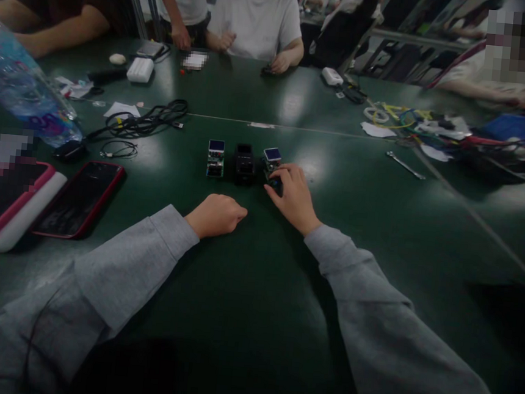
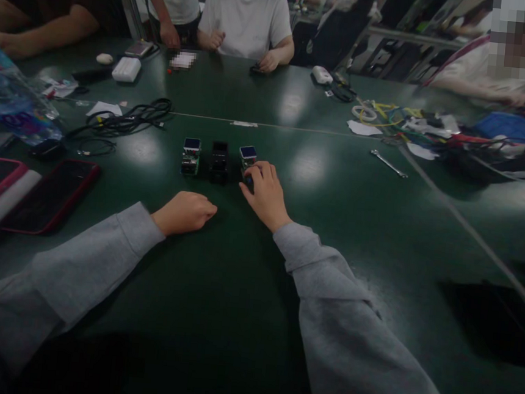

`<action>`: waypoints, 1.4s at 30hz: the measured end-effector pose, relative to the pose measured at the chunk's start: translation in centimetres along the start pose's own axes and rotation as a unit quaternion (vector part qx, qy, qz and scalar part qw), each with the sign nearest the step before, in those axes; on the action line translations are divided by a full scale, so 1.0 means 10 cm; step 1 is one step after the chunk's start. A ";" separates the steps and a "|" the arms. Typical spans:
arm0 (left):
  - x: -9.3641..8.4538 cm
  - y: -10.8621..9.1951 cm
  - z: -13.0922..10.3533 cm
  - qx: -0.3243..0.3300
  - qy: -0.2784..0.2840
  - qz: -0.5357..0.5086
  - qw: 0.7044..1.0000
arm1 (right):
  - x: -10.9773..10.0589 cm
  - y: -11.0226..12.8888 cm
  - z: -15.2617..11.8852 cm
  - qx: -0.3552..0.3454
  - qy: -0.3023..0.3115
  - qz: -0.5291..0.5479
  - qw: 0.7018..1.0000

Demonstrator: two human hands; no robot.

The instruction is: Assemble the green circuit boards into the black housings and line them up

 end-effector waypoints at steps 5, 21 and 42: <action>0.01 0.01 0.00 -0.004 0.006 -0.013 1.000 | -0.03 -0.10 0.00 0.057 -0.078 0.079 0.992; 0.00 0.02 -0.01 0.001 -0.001 -0.008 1.000 | 0.01 -0.19 -0.01 0.092 -0.075 0.063 0.991; 0.01 0.02 -0.01 -0.007 0.002 -0.001 1.000 | 0.04 -0.59 0.09 0.195 -0.164 0.054 0.966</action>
Point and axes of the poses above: each hand's wrist, its own z-axis towards the middle knuckle, its own x-axis out of the palm, y = z × x, the point moved 4 cm from there along z, towards the middle knuckle, and after that the axes turned 2 degrees about -y, right-handed, at the moved point
